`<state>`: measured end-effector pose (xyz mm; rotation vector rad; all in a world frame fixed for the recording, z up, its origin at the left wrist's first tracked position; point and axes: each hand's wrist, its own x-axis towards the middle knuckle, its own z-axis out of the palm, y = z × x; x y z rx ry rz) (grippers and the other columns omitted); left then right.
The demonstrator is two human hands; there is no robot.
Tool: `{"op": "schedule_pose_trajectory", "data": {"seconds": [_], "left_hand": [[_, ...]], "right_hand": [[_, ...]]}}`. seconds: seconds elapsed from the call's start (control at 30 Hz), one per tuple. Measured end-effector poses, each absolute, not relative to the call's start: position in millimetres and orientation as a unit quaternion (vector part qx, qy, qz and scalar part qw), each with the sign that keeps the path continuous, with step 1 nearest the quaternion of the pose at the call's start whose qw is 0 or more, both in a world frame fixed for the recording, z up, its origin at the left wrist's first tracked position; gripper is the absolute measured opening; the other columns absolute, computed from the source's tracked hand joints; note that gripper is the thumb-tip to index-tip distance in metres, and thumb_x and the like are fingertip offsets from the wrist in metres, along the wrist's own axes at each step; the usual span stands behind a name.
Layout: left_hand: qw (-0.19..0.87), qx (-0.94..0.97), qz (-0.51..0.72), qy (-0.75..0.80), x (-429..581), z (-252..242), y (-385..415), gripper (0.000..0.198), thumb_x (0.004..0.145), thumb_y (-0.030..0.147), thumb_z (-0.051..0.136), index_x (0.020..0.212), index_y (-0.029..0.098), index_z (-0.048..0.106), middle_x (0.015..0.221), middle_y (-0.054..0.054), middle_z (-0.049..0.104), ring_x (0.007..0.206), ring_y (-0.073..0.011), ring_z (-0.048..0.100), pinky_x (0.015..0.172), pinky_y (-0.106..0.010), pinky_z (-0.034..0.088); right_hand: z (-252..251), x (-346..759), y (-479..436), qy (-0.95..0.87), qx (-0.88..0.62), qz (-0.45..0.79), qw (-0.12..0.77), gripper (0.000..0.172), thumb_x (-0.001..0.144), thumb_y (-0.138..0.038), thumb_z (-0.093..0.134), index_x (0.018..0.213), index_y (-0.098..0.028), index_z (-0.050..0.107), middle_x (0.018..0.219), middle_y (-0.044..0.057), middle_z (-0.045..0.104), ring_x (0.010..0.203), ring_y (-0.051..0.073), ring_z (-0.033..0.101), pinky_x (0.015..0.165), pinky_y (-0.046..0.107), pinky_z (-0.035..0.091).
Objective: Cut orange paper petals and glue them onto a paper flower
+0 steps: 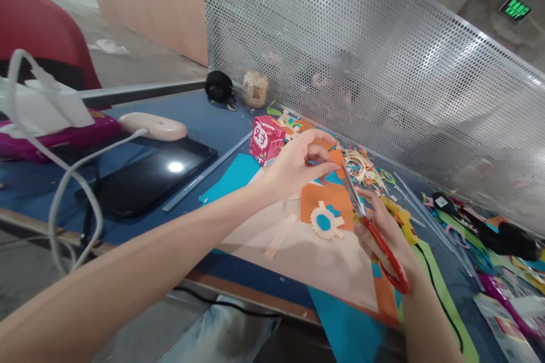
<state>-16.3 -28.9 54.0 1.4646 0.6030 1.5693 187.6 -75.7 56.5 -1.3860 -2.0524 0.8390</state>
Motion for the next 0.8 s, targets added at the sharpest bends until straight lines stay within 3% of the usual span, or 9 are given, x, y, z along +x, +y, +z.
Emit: {"op": "schedule_pose_trajectory", "data": {"seconds": [0.2,0.8], "left_hand": [[0.445,0.589,0.628,0.246,-16.5,55.1,-28.8,0.029,0.068,0.011,0.066,0.092,0.016,0.050,0.062,0.005,0.057,0.056,-0.0085,0.058,0.051,-0.020,0.055],[0.458,0.585,0.622,0.248,-17.7,52.7,-26.6,0.029,0.068,0.012,0.067,0.091,0.014,0.050,0.062,0.005,0.059,0.054,-0.0082,0.061,0.052,-0.020,0.056]], "right_hand": [[54.8,189.0,-73.3,-0.755,-0.512,0.317,0.259,0.061,0.078,-0.049,0.052,0.128,-0.020,0.030,0.054,-0.011,0.042,0.033,0.004,0.030,0.036,0.018,0.022],[65.2,181.5,-81.9,-0.758,-0.534,0.283,0.244,0.049,0.079,-0.037,0.050,0.123,-0.021,0.035,0.047,-0.013,0.033,0.037,0.007,0.030,0.041,0.021,0.023]]}}
